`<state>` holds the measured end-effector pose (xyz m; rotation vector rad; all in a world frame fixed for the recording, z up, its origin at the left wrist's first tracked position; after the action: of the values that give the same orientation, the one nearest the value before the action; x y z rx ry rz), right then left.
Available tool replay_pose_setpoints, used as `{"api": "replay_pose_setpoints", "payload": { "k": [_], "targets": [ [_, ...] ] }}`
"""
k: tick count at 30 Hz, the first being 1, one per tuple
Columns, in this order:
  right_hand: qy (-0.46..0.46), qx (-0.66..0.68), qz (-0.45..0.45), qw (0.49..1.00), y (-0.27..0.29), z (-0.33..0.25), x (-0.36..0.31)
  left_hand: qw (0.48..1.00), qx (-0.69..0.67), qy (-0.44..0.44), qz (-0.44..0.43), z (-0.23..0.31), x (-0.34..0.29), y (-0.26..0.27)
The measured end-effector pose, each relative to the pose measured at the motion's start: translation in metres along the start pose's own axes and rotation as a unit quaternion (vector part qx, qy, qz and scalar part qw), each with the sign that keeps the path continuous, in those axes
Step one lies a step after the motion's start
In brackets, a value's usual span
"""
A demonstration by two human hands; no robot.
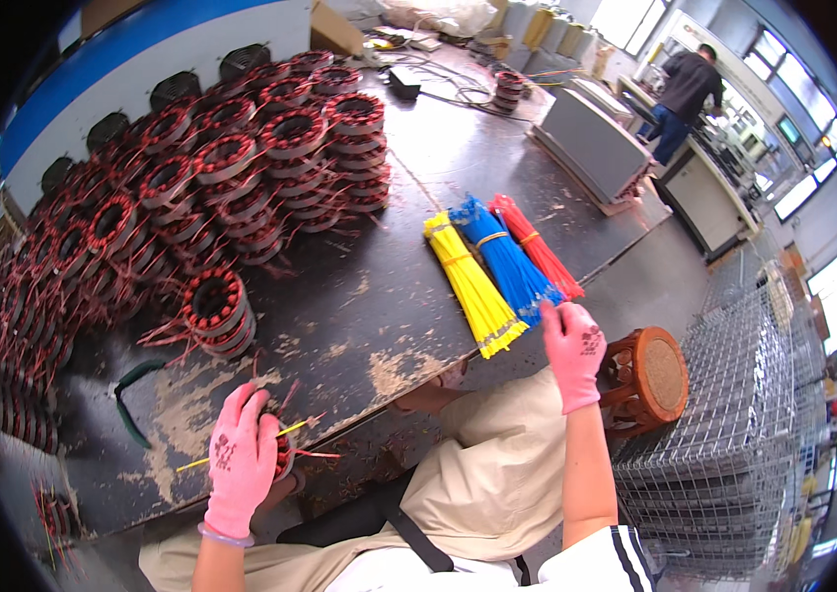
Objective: The person secures wire coils using plastic cable ties, then trims the excess length of the ties using a pair of cutters. They also connect a cable to a handheld device.
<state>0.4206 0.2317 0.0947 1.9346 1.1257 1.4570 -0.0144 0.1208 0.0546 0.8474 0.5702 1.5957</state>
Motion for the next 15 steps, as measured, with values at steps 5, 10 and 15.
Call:
{"api": "replay_pose_setpoints", "payload": {
  "k": [5, 10, 15],
  "targets": [
    [-0.031, -0.053, -0.024, 0.998, -0.008, 0.031, 0.011, 1.000, 0.013, -0.019, -0.005, 0.002, 0.002, -0.005],
    [-0.010, -0.109, -0.071, 0.991, -0.026, 0.037, 0.021, 1.000, 0.011, -0.029, -0.003, 0.006, 0.006, -0.011],
    [-0.088, 0.021, -0.031, 0.995, 0.053, 0.006, 0.002, 0.999, 0.032, -0.011, 0.019, -0.004, -0.005, 0.001]
  ]
}}
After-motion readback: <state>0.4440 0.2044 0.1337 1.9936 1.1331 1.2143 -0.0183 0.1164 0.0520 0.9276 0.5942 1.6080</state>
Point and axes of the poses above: each hand's wrist, its own x-axis towards the middle knuckle, its own y-axis out of the back of the hand, z = x × y, the point moved 10 cm from there along x, towards the middle knuckle, and after that the axes turned 3 degrees about y, right-handed, at the moved point
